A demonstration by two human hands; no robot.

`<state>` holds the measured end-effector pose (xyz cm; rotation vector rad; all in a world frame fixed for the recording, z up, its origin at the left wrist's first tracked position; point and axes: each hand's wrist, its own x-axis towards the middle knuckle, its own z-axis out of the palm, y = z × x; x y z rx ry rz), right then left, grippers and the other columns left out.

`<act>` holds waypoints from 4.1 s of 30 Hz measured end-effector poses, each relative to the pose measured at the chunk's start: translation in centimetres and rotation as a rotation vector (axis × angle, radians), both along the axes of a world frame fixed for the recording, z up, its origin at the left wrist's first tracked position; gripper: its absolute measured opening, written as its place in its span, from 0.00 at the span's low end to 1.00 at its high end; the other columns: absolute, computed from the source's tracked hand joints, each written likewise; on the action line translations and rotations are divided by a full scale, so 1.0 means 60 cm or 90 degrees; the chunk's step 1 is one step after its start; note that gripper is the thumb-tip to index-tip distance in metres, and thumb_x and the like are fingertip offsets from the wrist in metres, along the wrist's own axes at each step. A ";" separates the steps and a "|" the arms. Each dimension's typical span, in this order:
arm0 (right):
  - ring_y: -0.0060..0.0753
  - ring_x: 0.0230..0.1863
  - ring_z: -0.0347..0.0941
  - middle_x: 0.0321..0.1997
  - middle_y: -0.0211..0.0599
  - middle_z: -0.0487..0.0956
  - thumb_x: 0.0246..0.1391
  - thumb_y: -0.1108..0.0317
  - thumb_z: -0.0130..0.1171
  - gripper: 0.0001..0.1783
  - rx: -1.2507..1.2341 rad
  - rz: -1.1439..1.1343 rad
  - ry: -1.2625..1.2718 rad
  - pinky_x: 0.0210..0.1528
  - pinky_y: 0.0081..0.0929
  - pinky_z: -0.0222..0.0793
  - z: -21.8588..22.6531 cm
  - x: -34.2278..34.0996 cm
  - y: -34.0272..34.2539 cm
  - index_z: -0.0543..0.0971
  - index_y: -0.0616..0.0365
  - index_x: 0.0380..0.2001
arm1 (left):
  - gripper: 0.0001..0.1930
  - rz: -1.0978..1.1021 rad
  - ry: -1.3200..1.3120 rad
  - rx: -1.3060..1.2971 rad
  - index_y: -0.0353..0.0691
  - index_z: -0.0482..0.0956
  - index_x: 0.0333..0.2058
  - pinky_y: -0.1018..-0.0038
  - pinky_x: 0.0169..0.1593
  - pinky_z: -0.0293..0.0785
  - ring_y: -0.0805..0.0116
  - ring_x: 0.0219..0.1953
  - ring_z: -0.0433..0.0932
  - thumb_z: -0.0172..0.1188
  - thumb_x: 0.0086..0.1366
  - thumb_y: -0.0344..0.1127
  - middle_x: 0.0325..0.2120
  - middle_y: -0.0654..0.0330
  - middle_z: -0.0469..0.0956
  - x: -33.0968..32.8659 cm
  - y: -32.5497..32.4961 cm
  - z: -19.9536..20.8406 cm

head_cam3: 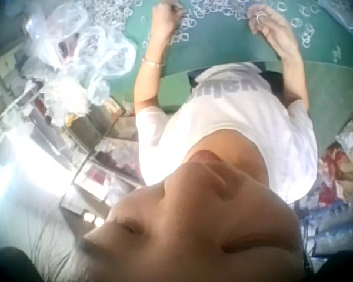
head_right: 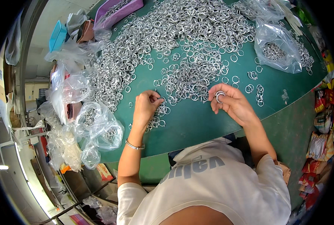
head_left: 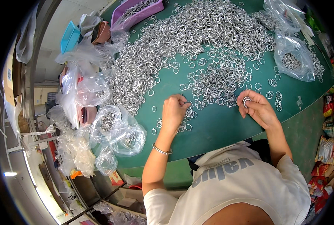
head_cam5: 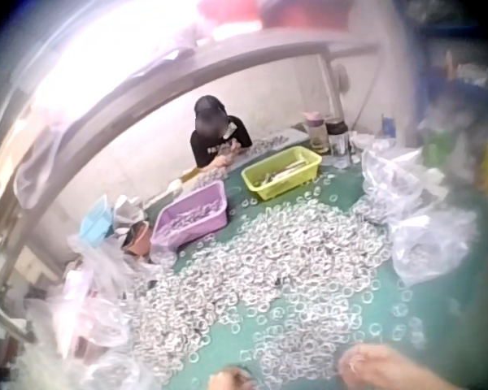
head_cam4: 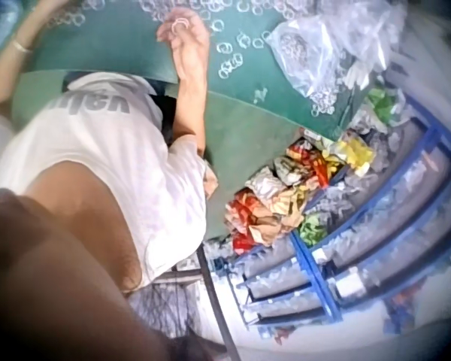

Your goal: The person sorts small metal rings on a green table by hand, picking them up from a large pile and moving them into smaller groups or plastic bags.

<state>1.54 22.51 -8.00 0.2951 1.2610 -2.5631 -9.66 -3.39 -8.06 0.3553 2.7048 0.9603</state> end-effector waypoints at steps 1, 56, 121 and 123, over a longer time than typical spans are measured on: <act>0.26 0.29 0.69 0.34 0.35 0.71 0.54 0.75 0.45 0.08 -0.005 -0.003 -0.001 0.30 0.22 0.65 -0.002 -0.002 0.000 0.70 0.64 0.38 | 0.08 0.001 -0.031 -0.016 0.30 0.76 0.24 0.76 0.21 0.63 0.77 0.16 0.66 0.67 0.46 0.26 0.14 0.61 0.73 0.000 0.004 0.008; 0.29 0.50 0.68 0.49 0.37 0.69 0.54 0.79 0.43 0.20 -0.065 0.053 0.055 0.52 0.28 0.65 0.037 -0.018 -0.038 0.62 0.58 0.52 | 0.16 -0.127 0.128 0.270 0.35 0.74 0.38 0.69 0.43 0.68 0.56 0.42 0.69 0.62 0.47 0.20 0.40 0.52 0.66 0.100 0.151 0.087; 0.47 0.65 0.49 0.61 0.36 0.60 0.42 0.65 0.61 0.29 0.969 0.303 0.731 0.63 0.48 0.46 0.010 -0.058 -0.194 0.69 0.45 0.53 | 0.18 0.342 -0.054 0.553 0.32 0.72 0.45 0.78 0.43 0.69 0.73 0.36 0.71 0.37 0.60 0.17 0.38 0.58 0.72 0.157 -0.198 -0.012; 0.45 0.65 0.50 0.61 0.34 0.61 0.44 0.62 0.61 0.28 1.059 0.315 0.724 0.63 0.48 0.46 -0.011 -0.071 -0.193 0.69 0.44 0.52 | 0.17 0.369 -0.014 0.600 0.30 0.70 0.46 0.74 0.48 0.69 0.69 0.42 0.72 0.37 0.60 0.17 0.41 0.55 0.72 0.167 -0.195 -0.019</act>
